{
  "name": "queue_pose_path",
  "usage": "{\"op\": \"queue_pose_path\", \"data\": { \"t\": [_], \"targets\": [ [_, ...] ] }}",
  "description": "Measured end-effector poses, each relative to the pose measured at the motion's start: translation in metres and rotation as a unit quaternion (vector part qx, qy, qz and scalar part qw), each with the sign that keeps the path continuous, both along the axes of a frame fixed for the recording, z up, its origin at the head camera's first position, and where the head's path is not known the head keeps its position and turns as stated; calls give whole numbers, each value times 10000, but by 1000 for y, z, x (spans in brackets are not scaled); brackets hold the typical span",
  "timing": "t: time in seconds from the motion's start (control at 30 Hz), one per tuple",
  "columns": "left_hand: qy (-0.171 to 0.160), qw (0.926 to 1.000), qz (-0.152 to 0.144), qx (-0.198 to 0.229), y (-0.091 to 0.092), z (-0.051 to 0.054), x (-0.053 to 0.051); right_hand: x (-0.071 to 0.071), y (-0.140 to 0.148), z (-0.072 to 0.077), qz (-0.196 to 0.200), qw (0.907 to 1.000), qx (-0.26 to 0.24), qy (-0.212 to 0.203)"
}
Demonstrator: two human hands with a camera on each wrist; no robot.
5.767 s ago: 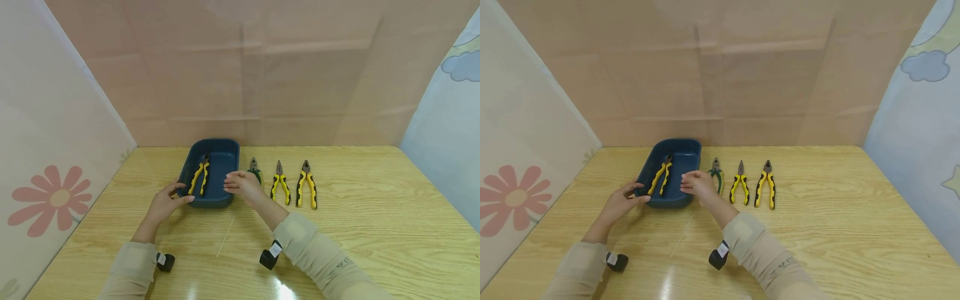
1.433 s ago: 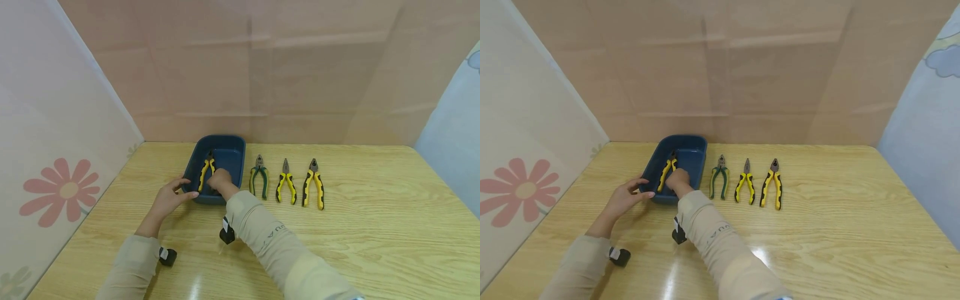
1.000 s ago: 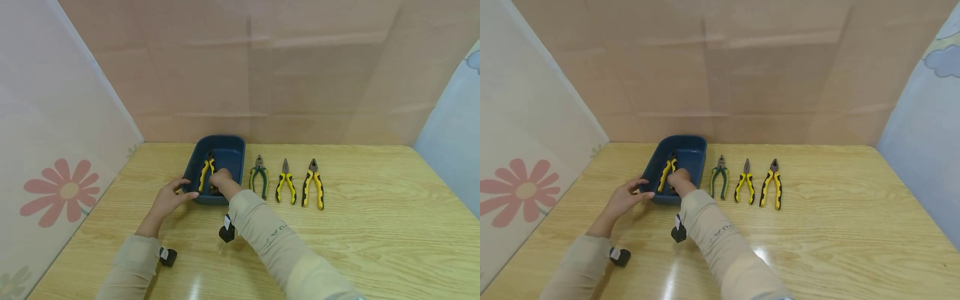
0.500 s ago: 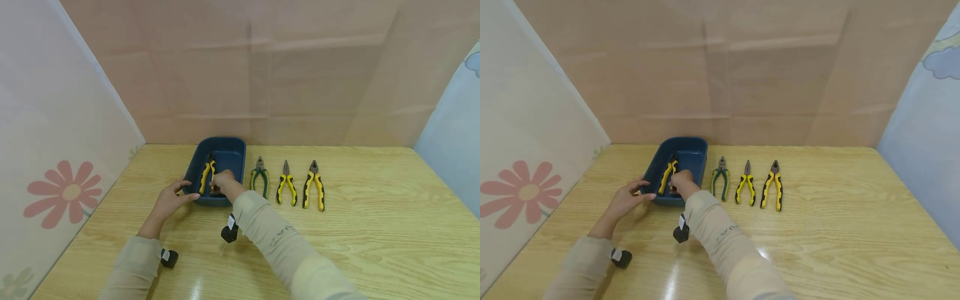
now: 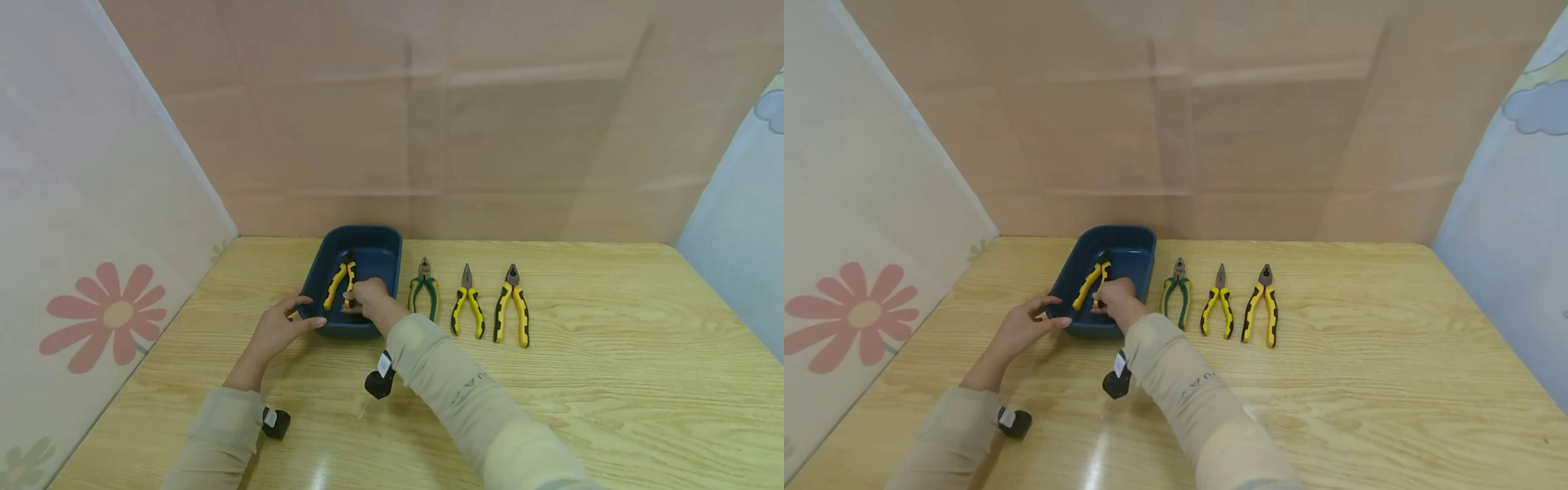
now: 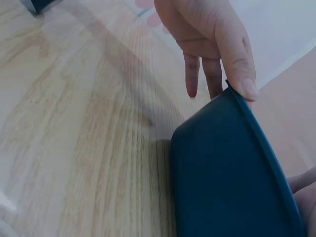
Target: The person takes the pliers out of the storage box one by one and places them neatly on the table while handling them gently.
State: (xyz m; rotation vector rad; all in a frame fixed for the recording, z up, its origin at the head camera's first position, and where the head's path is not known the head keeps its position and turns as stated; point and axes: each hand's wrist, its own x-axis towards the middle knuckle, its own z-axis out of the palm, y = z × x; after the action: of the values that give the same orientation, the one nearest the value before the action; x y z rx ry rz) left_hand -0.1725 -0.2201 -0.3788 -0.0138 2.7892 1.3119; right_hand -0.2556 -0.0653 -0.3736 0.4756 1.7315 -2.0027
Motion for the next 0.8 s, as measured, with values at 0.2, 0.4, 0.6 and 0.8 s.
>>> {"op": "queue_pose_path", "data": {
  "t": [0.2,0.4,0.6,0.8],
  "targets": [
    [-36,10000,-44,-7,2,-4,-1,4,3,-3,68,9994,-325,12],
    [-11,10000,27,-22,2,-3,-3,8,4,2,95,9974,-706,90],
    [-94,9999,36,-32,1,-1,-3,13,8,8,198,9969,-718,273],
    [-56,10000,43,-21,-1,-2,-2,18,11,10,396,9934,-844,666]
  ]
}}
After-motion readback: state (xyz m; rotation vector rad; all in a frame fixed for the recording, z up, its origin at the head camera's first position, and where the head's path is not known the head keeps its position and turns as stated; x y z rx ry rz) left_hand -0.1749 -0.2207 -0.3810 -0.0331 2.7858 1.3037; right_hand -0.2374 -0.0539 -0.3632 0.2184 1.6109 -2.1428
